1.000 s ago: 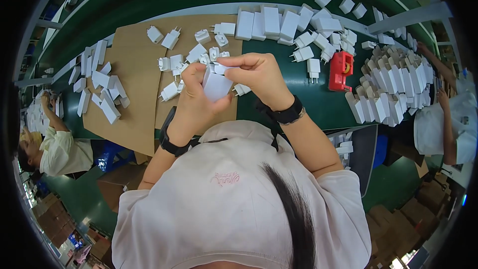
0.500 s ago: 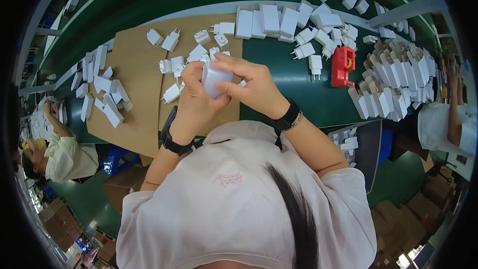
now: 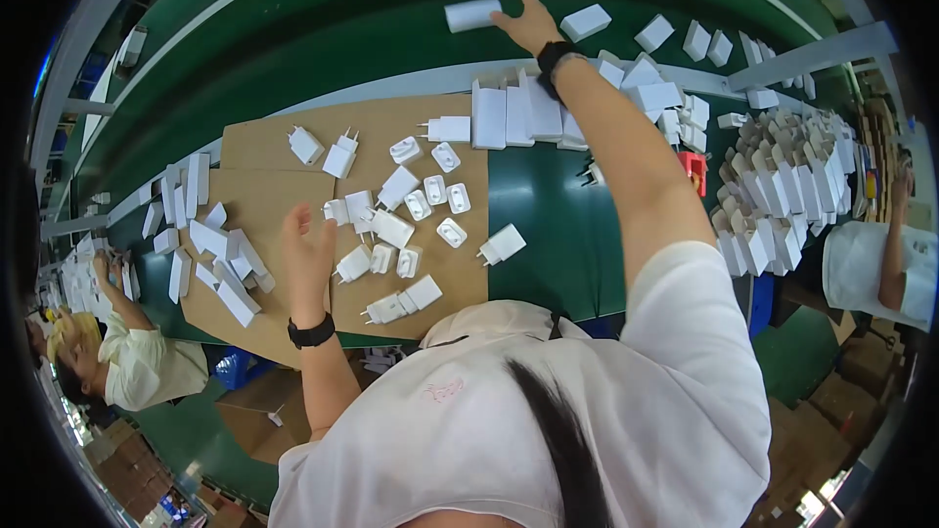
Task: The person packages power adapters by hand, picking up an adapter and a box, sliding the adapter into the box, and folding the box flaps closed. The person then places the boxed adapter onto a conveyor belt and repeats the process.
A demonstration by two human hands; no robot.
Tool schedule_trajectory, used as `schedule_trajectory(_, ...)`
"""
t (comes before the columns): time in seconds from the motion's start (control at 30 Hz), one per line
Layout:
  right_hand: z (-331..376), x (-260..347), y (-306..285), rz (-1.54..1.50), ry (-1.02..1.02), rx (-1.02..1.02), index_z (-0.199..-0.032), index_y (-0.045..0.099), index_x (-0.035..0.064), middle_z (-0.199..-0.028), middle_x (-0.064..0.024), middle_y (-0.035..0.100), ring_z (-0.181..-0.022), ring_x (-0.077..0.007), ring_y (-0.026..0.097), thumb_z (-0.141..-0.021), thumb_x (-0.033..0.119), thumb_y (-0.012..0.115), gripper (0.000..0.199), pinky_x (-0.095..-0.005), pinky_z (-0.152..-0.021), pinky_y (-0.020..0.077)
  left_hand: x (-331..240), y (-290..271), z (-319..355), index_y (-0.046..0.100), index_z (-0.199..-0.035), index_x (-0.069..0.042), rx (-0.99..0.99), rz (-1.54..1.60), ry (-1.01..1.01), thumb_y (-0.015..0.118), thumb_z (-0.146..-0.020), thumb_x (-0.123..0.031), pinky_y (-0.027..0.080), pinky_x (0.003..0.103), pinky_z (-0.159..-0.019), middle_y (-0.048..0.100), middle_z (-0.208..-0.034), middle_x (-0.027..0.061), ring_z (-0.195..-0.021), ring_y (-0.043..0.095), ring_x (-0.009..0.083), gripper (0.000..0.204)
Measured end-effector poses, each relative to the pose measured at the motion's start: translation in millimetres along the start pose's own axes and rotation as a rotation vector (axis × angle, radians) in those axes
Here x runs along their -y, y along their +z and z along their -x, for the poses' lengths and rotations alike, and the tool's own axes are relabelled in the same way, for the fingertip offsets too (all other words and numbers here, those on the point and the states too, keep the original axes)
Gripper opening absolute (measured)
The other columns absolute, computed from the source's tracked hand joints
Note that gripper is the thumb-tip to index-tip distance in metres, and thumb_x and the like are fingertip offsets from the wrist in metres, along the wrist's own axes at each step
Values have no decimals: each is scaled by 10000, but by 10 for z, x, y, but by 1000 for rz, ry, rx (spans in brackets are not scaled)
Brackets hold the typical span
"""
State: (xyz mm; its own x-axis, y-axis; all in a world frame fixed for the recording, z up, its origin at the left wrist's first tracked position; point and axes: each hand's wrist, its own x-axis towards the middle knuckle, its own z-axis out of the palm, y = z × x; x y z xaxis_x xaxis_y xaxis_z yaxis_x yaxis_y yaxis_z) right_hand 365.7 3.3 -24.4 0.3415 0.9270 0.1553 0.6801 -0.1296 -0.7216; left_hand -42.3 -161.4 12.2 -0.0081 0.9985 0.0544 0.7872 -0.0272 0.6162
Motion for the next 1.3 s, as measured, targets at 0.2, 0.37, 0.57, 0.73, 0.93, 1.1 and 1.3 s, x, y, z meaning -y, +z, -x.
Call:
schedule_trajectory(0.2,742,288,-405,558,-1,473,-1246,450,83,-1078,-229,584,-989,-381,559,-686,264,713,645,-405,-855,447,-502,267,-334,518,-1108,-13,88,191,46,678,-757,-143,445,358,-770,575,-1003,140,-889,540,249,407)
schedule_trajectory(0.37,1193,318,-391,287,-114,110,-1228,408,106,-930,-216,604,-800,-383,595,-640,152,692,655,-445,-701,483,-1261,651,-377,464,-1181,-5,469,513,135,716,-723,-163,452,355,-823,562,-1051,183,-981,552,287,546)
schedule_trajectory(0.57,2059,1160,-605,-273,-59,108,-1243,373,58,-786,-101,586,-667,-163,555,-681,143,722,667,-272,-635,459,-1557,870,7,114,-1366,-13,436,876,213,639,-770,-103,435,374,-876,454,-1182,267,-1077,511,339,799)
schedule_trajectory(0.73,2322,912,-762,-879,-67,218,-1234,439,26,-1092,-68,497,-906,-114,485,-825,88,609,447,-233,-782,406,-1684,706,323,152,-1339,-67,503,1063,286,582,-817,-70,427,317,-862,454,-1175,142,-1080,474,204,677)
schedule_trajectory(0.93,2491,589,-1130,-1013,94,435,-1156,511,13,-946,-24,576,-882,-125,539,-892,120,541,287,-239,-800,420,-1924,938,843,254,-1229,-93,586,1234,122,552,-865,-92,405,261,-824,454,-1082,58,-958,457,109,470)
schedule_trajectory(1.1,2563,423,-1573,-865,-253,226,-1106,584,-3,-1112,-143,605,-1032,-200,562,-877,99,554,252,-289,-874,435,-2162,1131,954,163,-1202,-75,567,1168,184,555,-866,-104,423,278,-792,456,-1054,121,-934,464,138,517)
schedule_trajectory(1.3,2251,61,-1983,-884,-36,530,-1064,630,-5,-1041,-110,633,-936,-156,591,-836,46,571,241,-244,-801,465,-2466,1264,1028,160,-1197,-52,502,751,338,680,-792,-169,454,322,-772,477,-1036,194,-908,537,225,669)
